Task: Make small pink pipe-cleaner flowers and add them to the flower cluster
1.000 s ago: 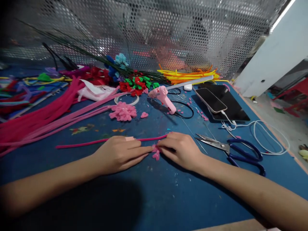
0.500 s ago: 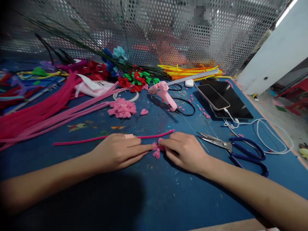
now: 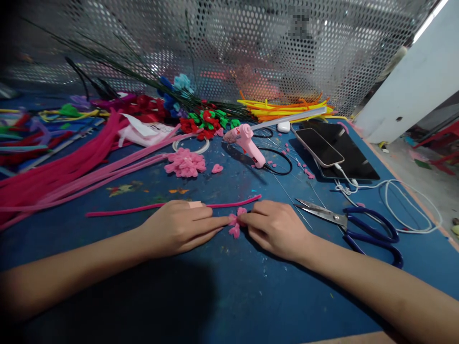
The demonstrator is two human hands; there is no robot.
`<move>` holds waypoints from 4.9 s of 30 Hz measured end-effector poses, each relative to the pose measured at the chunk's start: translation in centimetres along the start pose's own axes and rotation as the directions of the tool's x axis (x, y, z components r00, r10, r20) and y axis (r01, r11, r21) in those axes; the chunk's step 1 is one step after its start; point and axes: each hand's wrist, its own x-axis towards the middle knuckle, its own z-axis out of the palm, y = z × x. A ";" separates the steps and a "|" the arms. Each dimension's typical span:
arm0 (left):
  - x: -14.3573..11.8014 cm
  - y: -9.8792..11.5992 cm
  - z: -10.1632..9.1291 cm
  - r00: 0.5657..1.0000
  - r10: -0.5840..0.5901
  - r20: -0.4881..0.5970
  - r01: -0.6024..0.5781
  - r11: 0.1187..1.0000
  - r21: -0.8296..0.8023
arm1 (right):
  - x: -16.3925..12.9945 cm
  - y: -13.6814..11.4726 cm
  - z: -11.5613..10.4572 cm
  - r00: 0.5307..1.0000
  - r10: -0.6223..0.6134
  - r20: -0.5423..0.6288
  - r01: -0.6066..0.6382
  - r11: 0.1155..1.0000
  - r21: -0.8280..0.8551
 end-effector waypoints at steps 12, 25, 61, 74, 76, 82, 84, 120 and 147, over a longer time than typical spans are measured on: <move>0.1 0.2 -0.1 0.915 -0.397 0.080 0.404 0.901 -0.156 | 0.6 -1.1 -0.5 0.950 0.307 0.059 -0.311 0.947 0.084; 0.6 1.2 -0.7 0.897 -0.425 0.124 0.437 0.806 -0.400 | 0.7 -1.0 -0.6 0.961 0.277 -0.023 -0.266 0.939 0.216; 1.7 2.3 -0.5 0.894 -0.406 0.191 0.446 0.845 -0.293 | 0.2 -0.2 -1.7 0.951 0.279 0.136 -0.279 0.960 -0.025; 2.0 1.9 -0.5 0.897 -0.367 0.247 0.442 0.743 -0.502 | 3.2 0.5 -2.9 0.903 0.214 0.372 -0.330 0.901 0.281; 2.0 1.8 -0.5 0.894 -0.369 0.253 0.448 0.724 -0.524 | 3.1 0.2 -2.9 0.897 0.242 0.369 -0.366 0.875 0.316; 2.2 1.8 -0.7 0.882 -0.381 0.275 0.464 0.606 -0.647 | 2.7 -0.3 -2.4 0.858 0.312 0.408 -0.494 0.718 0.490; 2.2 1.9 -0.9 0.862 -0.403 0.307 0.488 0.503 -0.713 | 2.7 -0.2 -2.3 0.851 0.314 0.422 -0.519 0.633 0.575; 1.9 0.8 0.5 0.741 -0.630 0.232 0.142 -0.191 -0.971 | 2.2 0.8 -1.0 0.925 0.310 0.222 -0.286 0.182 0.941; 0.2 1.4 -0.6 0.941 -0.264 0.212 0.333 0.614 -0.716 | 0.3 1.0 -0.7 0.779 -0.621 0.079 0.603 0.710 -0.365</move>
